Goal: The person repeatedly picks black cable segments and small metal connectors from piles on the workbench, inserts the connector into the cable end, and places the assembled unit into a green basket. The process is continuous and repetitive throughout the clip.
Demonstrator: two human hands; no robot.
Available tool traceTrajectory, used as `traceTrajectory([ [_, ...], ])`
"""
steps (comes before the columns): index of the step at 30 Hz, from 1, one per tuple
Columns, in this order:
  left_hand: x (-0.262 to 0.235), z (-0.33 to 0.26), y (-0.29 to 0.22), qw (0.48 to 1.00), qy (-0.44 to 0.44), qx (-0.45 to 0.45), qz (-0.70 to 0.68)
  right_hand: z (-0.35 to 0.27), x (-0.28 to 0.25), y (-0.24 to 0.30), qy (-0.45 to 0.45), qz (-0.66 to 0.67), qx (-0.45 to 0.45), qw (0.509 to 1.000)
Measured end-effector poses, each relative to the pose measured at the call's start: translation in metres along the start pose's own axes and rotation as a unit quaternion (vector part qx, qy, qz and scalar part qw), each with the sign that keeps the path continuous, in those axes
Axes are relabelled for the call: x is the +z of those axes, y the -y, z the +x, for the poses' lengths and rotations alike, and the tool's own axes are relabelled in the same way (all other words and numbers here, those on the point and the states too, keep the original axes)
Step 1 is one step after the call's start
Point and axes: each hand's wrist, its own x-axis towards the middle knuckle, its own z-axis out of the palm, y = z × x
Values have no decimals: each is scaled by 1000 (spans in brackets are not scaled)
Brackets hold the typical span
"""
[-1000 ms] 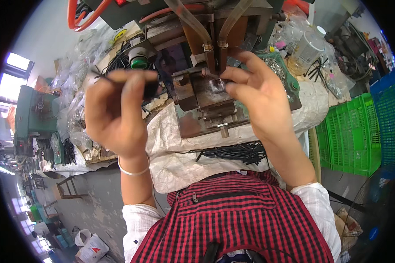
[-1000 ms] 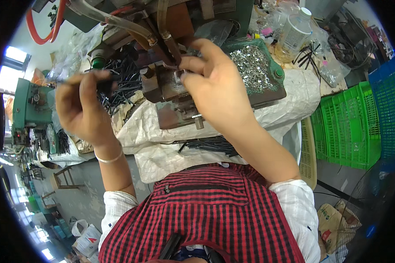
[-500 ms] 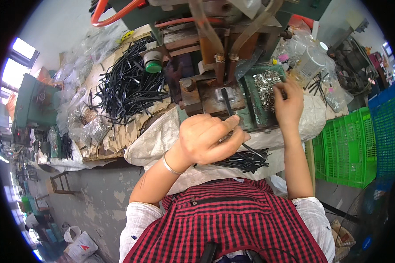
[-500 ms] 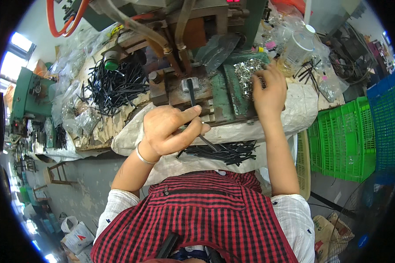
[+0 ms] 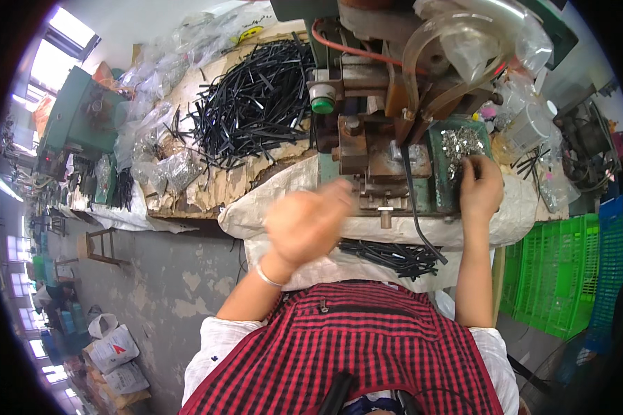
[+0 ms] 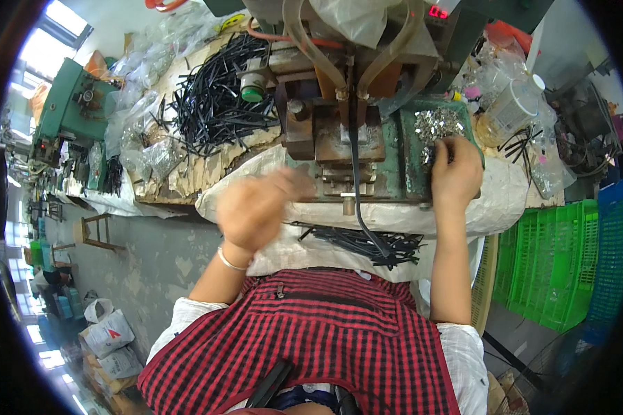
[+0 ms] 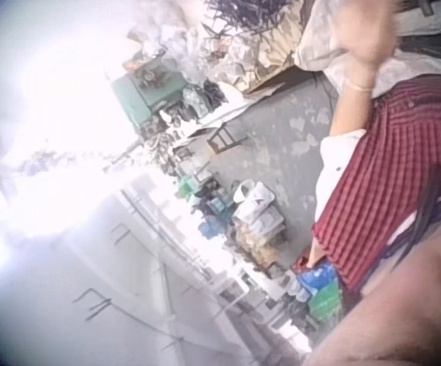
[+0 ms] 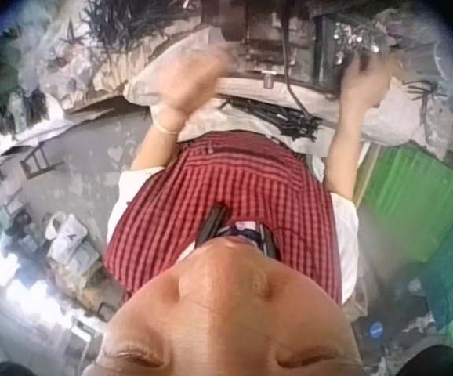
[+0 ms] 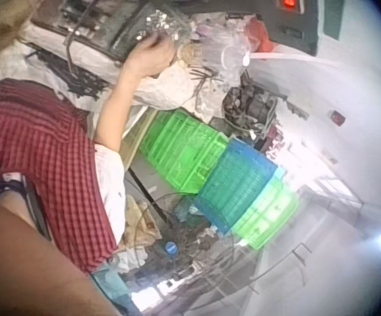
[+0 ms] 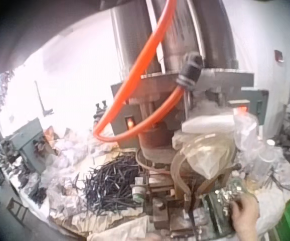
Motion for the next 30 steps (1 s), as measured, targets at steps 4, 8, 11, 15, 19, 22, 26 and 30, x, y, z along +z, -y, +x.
traceTrajectory([
  [4, -29, 2, 71, 935, -89, -343, 13, 7, -8, -5, -17, 73, 57, 996],
  [8, -42, -13, 147, 935, 83, -309, 155, 15, -1, 11, 36, 155, 92, 983],
  [11, -20, -18, 160, 909, 228, -230, 264, 12, 1, 10, 35, 167, 127, 977],
  [15, -5, -52, 198, 895, 212, -182, 347, -7, -20, 2, 30, 174, 172, 969],
  [19, -22, -52, 181, 924, 178, -179, 286, -33, -40, -24, -6, 194, 143, 970],
  [22, -23, -37, 163, 924, 167, -242, 245, -30, -49, -9, -7, 278, 177, 944],
  [26, -21, -8, 134, 890, 186, -408, 81, 10, -53, 55, 74, 309, 128, 939],
  [30, -6, -25, 111, 791, 23, -514, -332, 35, -36, 111, 79, 375, 70, 921],
])
